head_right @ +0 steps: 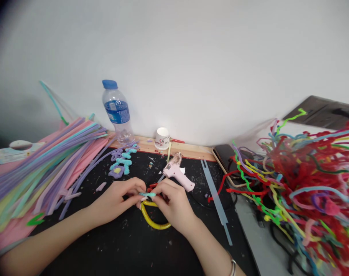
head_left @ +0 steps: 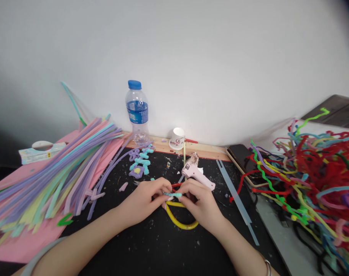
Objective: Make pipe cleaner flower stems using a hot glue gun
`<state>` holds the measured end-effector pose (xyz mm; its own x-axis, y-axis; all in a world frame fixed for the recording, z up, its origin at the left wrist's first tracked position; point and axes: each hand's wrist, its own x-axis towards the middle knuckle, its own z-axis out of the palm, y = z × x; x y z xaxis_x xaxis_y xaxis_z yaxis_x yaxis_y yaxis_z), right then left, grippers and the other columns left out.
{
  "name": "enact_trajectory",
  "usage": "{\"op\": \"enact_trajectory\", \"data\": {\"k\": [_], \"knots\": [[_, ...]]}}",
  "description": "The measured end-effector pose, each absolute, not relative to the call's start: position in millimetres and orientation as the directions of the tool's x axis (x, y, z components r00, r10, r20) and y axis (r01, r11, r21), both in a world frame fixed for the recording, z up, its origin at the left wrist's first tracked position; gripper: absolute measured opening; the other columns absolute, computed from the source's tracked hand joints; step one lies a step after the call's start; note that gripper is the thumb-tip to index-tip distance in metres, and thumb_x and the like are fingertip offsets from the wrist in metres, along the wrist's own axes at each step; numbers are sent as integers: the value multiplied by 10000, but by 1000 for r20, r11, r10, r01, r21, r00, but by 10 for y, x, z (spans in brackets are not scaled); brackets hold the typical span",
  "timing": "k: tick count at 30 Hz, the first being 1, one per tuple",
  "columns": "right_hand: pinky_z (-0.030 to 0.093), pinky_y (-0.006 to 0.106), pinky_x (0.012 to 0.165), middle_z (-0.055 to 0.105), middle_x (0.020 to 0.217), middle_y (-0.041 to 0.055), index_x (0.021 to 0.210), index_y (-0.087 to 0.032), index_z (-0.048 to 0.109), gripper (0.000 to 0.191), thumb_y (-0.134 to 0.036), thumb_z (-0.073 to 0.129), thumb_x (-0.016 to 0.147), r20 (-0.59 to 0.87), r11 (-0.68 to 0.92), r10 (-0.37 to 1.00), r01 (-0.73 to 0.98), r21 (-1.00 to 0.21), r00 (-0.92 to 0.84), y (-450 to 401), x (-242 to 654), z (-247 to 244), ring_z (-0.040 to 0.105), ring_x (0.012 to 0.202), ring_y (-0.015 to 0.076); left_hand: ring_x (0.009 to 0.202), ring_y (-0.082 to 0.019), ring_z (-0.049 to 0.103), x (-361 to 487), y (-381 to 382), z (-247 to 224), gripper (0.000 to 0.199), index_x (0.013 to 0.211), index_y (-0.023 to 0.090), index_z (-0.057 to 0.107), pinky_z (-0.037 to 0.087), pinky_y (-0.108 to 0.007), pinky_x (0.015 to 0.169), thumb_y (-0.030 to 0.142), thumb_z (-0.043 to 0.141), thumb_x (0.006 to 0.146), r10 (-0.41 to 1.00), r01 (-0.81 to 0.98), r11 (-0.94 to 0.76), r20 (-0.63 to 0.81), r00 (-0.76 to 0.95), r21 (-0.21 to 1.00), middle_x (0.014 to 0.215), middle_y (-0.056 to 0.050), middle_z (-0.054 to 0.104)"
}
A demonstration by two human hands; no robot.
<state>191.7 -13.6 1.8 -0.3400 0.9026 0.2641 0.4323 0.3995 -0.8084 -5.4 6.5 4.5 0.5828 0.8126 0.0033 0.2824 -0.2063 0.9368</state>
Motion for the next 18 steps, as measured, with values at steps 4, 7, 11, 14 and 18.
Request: {"op": "enact_trajectory", "data": {"k": [4, 7, 11, 14, 18], "knots": [[368, 224, 530, 562, 748, 10, 767, -182, 647, 95, -97, 614, 795, 249, 379, 910, 419, -825, -333, -136, 1919, 29, 475, 599, 110, 598, -112, 633, -55, 52, 40, 60, 903, 186, 532, 491, -216, 605, 166, 528, 846, 812, 270, -212, 15, 583, 939, 737, 20, 627], [362, 226, 527, 552, 717, 7, 747, -176, 653, 101, -88, 620, 783, 241, 369, 912, 409, -834, -333, -131, 1923, 35, 472, 602, 115, 600, -114, 633, -55, 57, 31, 70, 911, 186, 534, 488, -219, 603, 162, 527, 846, 807, 266, -220, 22, 590, 938, 731, 21, 626], [354, 228, 526, 544, 694, 3, 734, -169, 659, 116, -69, 616, 773, 231, 355, 915, 392, -849, -330, -128, 1924, 38, 467, 600, 116, 594, -109, 633, -51, 66, 10, 77, 923, 185, 533, 488, -215, 601, 164, 528, 849, 806, 255, -226, 34, 592, 940, 731, 24, 622], [354, 230, 526, 548, 701, 5, 733, -168, 661, 116, -74, 609, 778, 224, 348, 916, 381, -857, -333, -128, 1922, 41, 468, 602, 116, 592, -106, 630, -49, 64, 1, 87, 935, 185, 536, 488, -213, 602, 164, 527, 852, 806, 246, -226, 39, 591, 942, 732, 24, 621], [355, 231, 531, 546, 694, 3, 731, -171, 660, 115, -83, 606, 782, 221, 343, 918, 381, -858, -330, -132, 1920, 46, 467, 604, 118, 596, -100, 625, -52, 53, 4, 95, 948, 185, 540, 488, -209, 604, 168, 524, 856, 803, 233, -228, 47, 594, 945, 747, 22, 617]]}}
